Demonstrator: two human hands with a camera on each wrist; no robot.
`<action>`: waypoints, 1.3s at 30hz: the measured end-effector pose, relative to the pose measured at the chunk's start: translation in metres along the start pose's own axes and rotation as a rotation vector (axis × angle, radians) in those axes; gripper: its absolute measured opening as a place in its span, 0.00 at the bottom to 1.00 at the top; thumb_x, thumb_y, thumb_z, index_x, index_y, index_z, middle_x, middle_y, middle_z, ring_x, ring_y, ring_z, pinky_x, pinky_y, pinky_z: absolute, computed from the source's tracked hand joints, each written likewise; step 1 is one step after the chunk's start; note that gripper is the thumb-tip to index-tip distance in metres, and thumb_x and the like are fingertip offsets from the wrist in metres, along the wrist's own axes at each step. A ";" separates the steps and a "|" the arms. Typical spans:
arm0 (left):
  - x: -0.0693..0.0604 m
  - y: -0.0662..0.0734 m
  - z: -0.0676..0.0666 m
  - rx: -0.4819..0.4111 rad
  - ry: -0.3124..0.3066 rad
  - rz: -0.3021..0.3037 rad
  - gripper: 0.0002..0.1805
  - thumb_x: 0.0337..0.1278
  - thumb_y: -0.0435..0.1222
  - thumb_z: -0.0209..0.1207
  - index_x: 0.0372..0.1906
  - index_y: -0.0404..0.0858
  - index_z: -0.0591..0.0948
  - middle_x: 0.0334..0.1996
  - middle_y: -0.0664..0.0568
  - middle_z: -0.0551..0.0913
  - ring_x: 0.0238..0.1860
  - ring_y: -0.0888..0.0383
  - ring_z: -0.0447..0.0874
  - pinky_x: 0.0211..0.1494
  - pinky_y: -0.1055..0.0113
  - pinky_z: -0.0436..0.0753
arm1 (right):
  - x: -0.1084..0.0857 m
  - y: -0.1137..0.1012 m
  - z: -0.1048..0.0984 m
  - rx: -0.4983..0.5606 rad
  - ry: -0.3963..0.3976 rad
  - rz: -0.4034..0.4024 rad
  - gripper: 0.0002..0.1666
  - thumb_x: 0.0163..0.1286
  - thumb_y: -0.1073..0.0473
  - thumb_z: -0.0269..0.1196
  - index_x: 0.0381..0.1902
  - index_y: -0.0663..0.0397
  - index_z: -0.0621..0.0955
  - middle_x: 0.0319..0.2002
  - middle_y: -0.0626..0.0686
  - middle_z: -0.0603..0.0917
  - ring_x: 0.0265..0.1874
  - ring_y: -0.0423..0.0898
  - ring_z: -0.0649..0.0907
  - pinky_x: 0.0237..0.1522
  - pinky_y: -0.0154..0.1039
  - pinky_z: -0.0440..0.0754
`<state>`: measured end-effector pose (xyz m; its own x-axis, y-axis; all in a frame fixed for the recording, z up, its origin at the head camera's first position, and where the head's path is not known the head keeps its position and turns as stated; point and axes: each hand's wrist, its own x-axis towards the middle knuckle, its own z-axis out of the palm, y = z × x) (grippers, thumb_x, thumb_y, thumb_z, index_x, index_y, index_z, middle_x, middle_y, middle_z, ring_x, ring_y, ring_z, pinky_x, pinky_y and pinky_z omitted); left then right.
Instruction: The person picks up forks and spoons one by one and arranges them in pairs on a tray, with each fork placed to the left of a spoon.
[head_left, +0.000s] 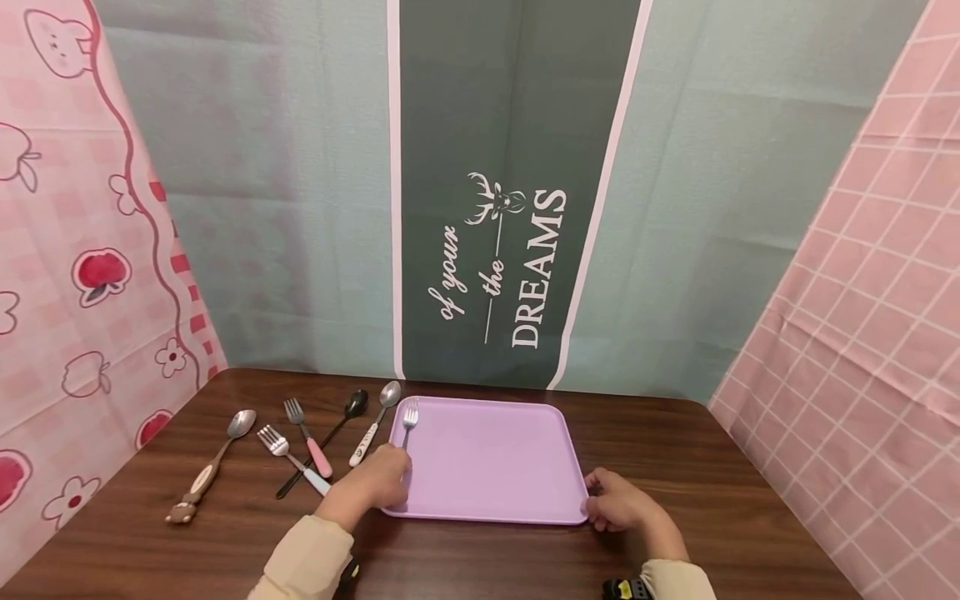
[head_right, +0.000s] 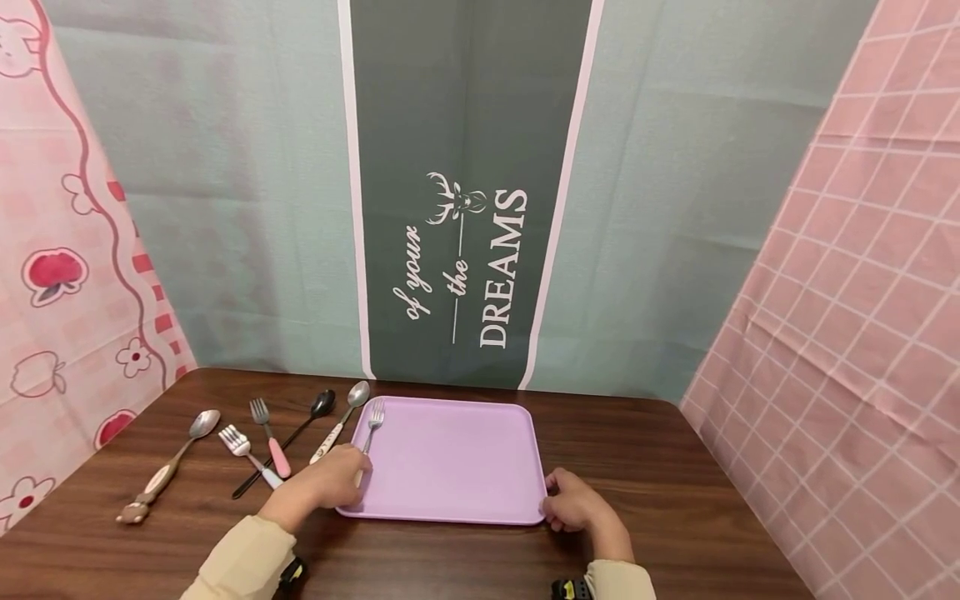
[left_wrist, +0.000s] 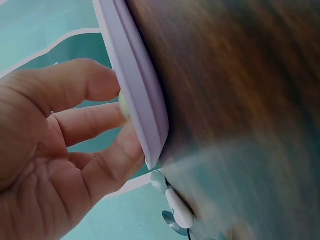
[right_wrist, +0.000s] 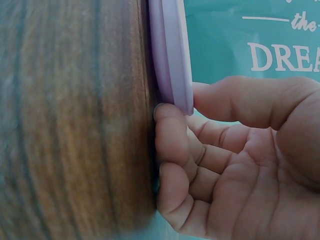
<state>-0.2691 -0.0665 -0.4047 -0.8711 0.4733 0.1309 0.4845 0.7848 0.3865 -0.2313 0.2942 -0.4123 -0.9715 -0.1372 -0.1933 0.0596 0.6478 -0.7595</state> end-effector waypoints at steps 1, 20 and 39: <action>0.000 0.000 0.000 0.008 0.003 -0.003 0.09 0.25 0.25 0.63 0.13 0.37 0.74 0.16 0.51 0.67 0.23 0.54 0.65 0.24 0.60 0.70 | 0.000 0.000 0.000 -0.001 -0.001 0.000 0.14 0.53 0.70 0.58 0.38 0.67 0.70 0.17 0.54 0.73 0.17 0.46 0.75 0.19 0.38 0.73; -0.002 0.002 0.000 0.074 -0.005 -0.027 0.09 0.29 0.26 0.63 0.16 0.35 0.73 0.18 0.48 0.68 0.25 0.52 0.66 0.26 0.57 0.71 | 0.000 -0.003 0.000 0.033 -0.040 -0.013 0.14 0.53 0.70 0.58 0.38 0.68 0.70 0.17 0.54 0.74 0.16 0.45 0.75 0.18 0.36 0.71; -0.004 0.008 -0.004 0.108 0.035 0.037 0.10 0.35 0.29 0.64 0.30 0.31 0.80 0.26 0.45 0.70 0.28 0.50 0.72 0.32 0.54 0.75 | -0.001 0.001 0.000 0.040 -0.034 -0.021 0.13 0.53 0.70 0.57 0.38 0.68 0.70 0.17 0.53 0.74 0.16 0.45 0.75 0.18 0.35 0.70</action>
<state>-0.2620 -0.0644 -0.3982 -0.8539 0.4897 0.1760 0.5204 0.8065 0.2807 -0.2307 0.2952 -0.4124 -0.9643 -0.1764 -0.1976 0.0491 0.6140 -0.7878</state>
